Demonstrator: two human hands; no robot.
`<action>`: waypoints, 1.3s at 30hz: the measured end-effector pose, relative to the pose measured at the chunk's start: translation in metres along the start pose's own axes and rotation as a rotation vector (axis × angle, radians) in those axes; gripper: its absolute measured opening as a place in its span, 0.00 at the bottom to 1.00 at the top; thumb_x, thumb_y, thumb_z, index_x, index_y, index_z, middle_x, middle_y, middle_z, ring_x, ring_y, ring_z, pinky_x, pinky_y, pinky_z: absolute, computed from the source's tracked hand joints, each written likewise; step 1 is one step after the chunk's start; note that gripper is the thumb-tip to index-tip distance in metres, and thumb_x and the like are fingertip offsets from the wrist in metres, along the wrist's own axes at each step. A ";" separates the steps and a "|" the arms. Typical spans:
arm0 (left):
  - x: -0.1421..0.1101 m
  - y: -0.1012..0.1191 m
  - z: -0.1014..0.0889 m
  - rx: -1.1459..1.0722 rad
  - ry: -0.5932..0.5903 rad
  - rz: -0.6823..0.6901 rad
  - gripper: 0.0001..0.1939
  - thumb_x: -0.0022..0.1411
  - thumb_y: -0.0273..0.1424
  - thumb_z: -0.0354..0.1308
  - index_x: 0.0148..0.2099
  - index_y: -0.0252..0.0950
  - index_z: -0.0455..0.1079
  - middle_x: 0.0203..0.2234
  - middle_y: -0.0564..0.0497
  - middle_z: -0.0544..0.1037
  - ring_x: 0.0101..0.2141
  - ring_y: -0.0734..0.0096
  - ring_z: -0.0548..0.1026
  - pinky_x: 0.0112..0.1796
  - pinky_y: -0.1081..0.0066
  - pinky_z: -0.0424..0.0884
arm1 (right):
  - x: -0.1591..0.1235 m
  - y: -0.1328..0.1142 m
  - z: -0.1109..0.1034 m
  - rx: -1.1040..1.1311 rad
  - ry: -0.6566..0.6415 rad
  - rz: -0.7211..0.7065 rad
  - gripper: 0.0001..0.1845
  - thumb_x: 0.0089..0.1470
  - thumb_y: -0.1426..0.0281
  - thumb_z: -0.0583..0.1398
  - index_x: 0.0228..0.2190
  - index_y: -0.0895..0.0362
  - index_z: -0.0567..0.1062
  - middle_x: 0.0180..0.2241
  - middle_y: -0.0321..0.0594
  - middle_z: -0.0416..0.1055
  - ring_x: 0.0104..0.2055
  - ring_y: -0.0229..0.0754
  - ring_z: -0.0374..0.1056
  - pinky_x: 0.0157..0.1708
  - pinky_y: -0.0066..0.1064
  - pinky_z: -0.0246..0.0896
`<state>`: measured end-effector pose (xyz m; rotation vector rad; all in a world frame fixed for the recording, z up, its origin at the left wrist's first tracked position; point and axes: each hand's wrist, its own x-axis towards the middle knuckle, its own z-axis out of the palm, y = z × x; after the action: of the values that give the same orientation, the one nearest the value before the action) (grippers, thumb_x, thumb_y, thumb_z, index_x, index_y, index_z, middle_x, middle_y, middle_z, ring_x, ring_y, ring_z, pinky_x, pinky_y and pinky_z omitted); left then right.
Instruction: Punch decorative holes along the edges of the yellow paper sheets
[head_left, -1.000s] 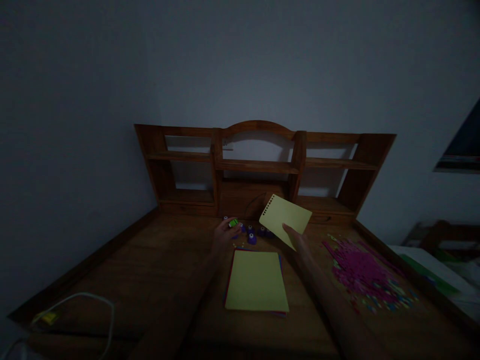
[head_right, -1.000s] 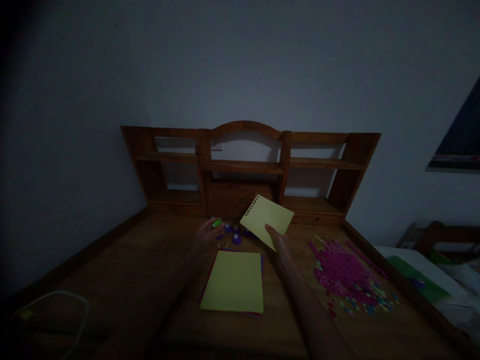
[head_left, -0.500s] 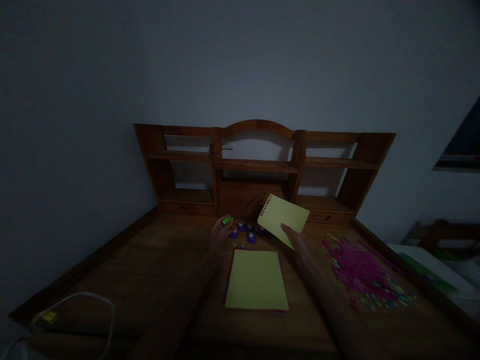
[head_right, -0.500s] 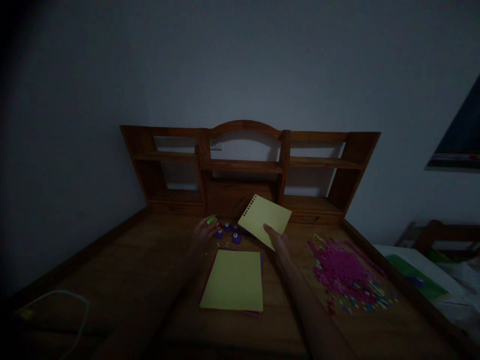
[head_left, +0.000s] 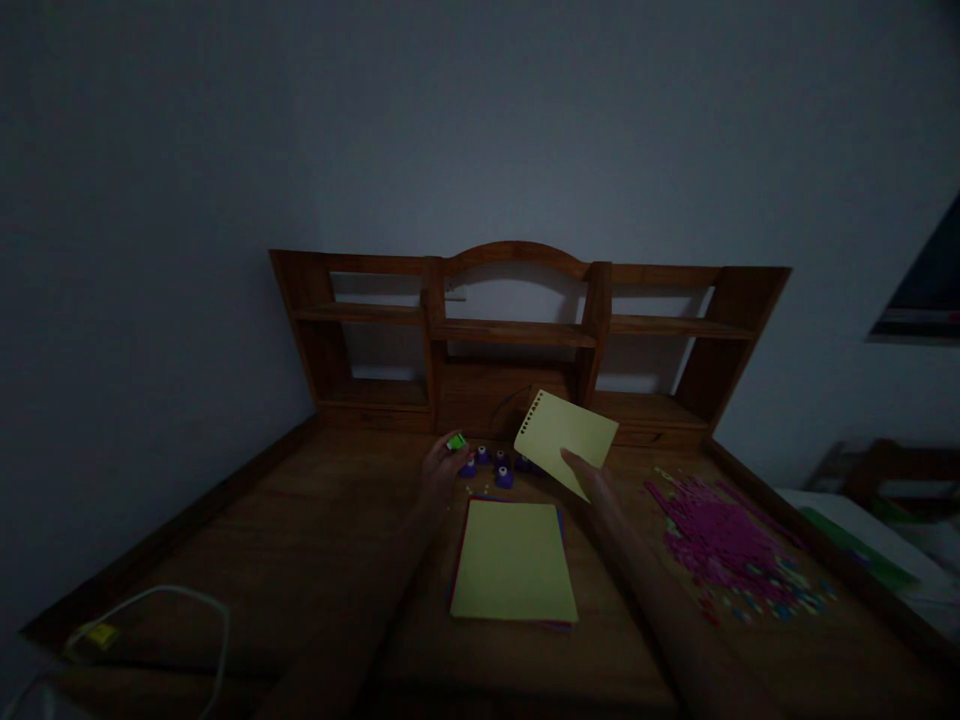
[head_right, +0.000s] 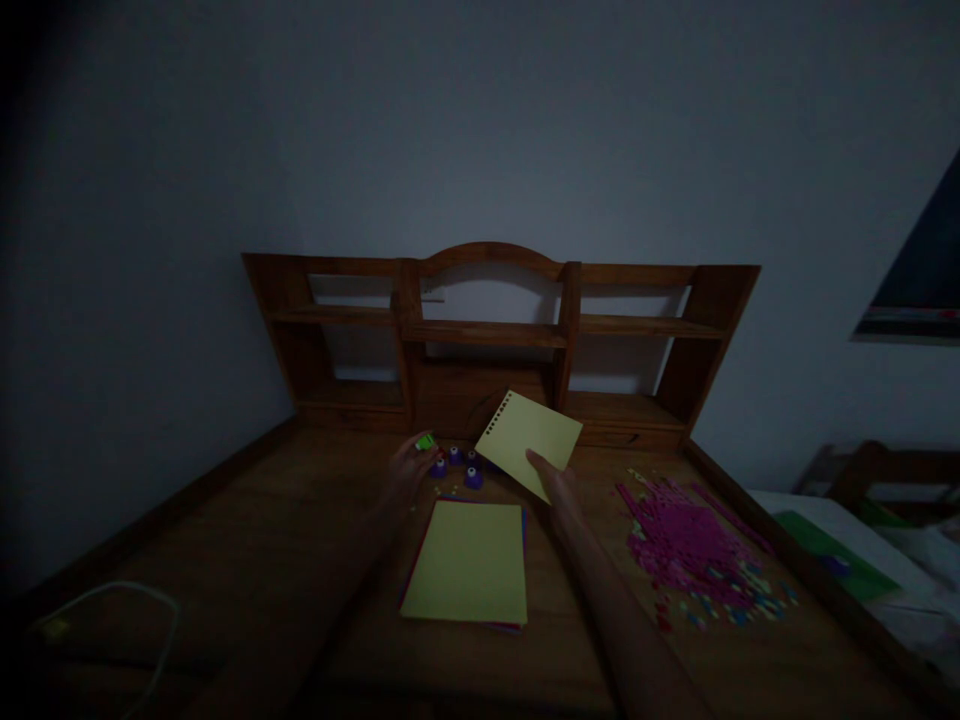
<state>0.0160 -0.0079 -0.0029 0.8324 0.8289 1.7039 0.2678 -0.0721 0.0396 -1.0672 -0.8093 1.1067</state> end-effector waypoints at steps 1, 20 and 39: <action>0.000 0.000 0.000 0.001 0.000 -0.002 0.26 0.43 0.27 0.71 0.48 0.34 0.71 0.33 0.51 0.78 0.32 0.70 0.78 0.41 0.67 0.74 | 0.000 0.001 -0.001 0.000 -0.009 -0.001 0.25 0.41 0.57 0.70 0.39 0.58 0.78 0.39 0.49 0.80 0.38 0.55 0.77 0.35 0.40 0.74; 0.004 -0.002 -0.001 -0.022 -0.027 -0.023 0.24 0.45 0.26 0.70 0.47 0.35 0.72 0.32 0.50 0.78 0.32 0.70 0.78 0.40 0.68 0.75 | -0.024 -0.027 0.010 -0.019 0.018 -0.054 0.19 0.40 0.61 0.69 0.34 0.59 0.79 0.36 0.47 0.80 0.40 0.54 0.75 0.41 0.41 0.72; -0.001 0.004 -0.003 -0.058 -0.028 -0.010 0.20 0.48 0.30 0.69 0.45 0.34 0.73 0.37 0.47 0.79 0.36 0.67 0.79 0.44 0.66 0.75 | -0.017 -0.022 0.009 0.008 0.017 -0.015 0.20 0.39 0.59 0.68 0.34 0.56 0.78 0.36 0.47 0.79 0.41 0.56 0.75 0.40 0.43 0.73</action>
<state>0.0116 -0.0107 -0.0012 0.8098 0.7597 1.6956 0.2617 -0.0882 0.0634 -1.0609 -0.7974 1.0860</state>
